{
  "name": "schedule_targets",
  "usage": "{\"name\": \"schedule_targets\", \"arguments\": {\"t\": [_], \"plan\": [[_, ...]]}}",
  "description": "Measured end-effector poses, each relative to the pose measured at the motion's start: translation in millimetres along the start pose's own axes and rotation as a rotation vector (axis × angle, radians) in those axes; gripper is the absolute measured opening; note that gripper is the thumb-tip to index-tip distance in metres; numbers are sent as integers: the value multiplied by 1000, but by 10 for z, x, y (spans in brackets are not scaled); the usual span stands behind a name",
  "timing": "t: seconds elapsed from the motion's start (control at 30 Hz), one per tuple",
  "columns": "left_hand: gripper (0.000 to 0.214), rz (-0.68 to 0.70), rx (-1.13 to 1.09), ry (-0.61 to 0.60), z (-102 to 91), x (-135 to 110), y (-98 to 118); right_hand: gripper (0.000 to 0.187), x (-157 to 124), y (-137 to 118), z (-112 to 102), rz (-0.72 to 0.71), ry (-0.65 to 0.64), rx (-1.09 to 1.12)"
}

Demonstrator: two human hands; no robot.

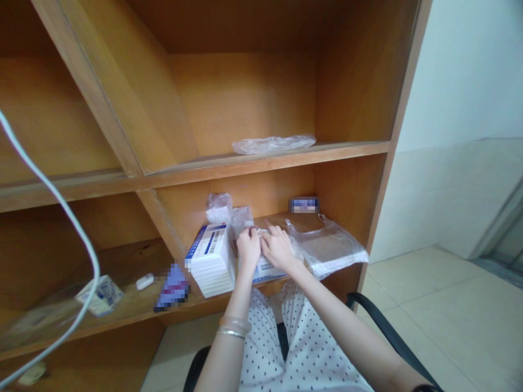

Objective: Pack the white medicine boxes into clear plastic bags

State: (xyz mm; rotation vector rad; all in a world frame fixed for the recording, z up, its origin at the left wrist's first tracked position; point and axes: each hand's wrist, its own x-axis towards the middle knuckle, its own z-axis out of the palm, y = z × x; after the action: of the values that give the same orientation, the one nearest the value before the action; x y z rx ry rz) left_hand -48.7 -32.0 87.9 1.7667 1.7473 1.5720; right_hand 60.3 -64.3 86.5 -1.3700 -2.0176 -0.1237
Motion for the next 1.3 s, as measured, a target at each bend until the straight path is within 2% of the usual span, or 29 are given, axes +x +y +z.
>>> {"name": "schedule_targets", "arguments": {"t": [0.2, 0.3, 0.47, 0.57, 0.63, 0.77, 0.93, 1.03, 1.1, 1.23, 1.3], "plan": [[27, 89, -226, -118, -200, -78, -18, 33, -54, 30, 25, -67, 131, 140], [25, 105, -272, -110, -289, -160, 37, 31, -118, -12, 28, -43, 213, 240], [20, 153, -57, -7, -353, -334, 85, 25, -267, -78, 32, 44, 343, 411], [19, 114, 85, 96, -362, -341, 67, 24, -340, 0, -5, 139, 399, 562], [20, 88, 158, 122, -352, -301, 58, 24, -381, 98, -50, 181, 405, 633], [23, 38, 303, 13, -277, -203, 81, 22, -497, 257, -105, 199, 382, 681], [20, -27, 468, -158, -190, -66, 68, 20, -731, 237, -34, 201, 413, 649], [9, -93, 266, -255, -164, 67, 45, 17, -849, 150, 35, 185, 474, 584], [8, -149, 13, -345, -135, 154, 64, 15, -899, 83, 70, 165, 506, 575], [7, -239, -592, -613, -45, 237, 166, 16, -938, -35, 88, 92, 487, 637], [8, -220, -704, -686, 4, 230, 203, 16, -941, -71, 75, 67, 470, 657]]}}
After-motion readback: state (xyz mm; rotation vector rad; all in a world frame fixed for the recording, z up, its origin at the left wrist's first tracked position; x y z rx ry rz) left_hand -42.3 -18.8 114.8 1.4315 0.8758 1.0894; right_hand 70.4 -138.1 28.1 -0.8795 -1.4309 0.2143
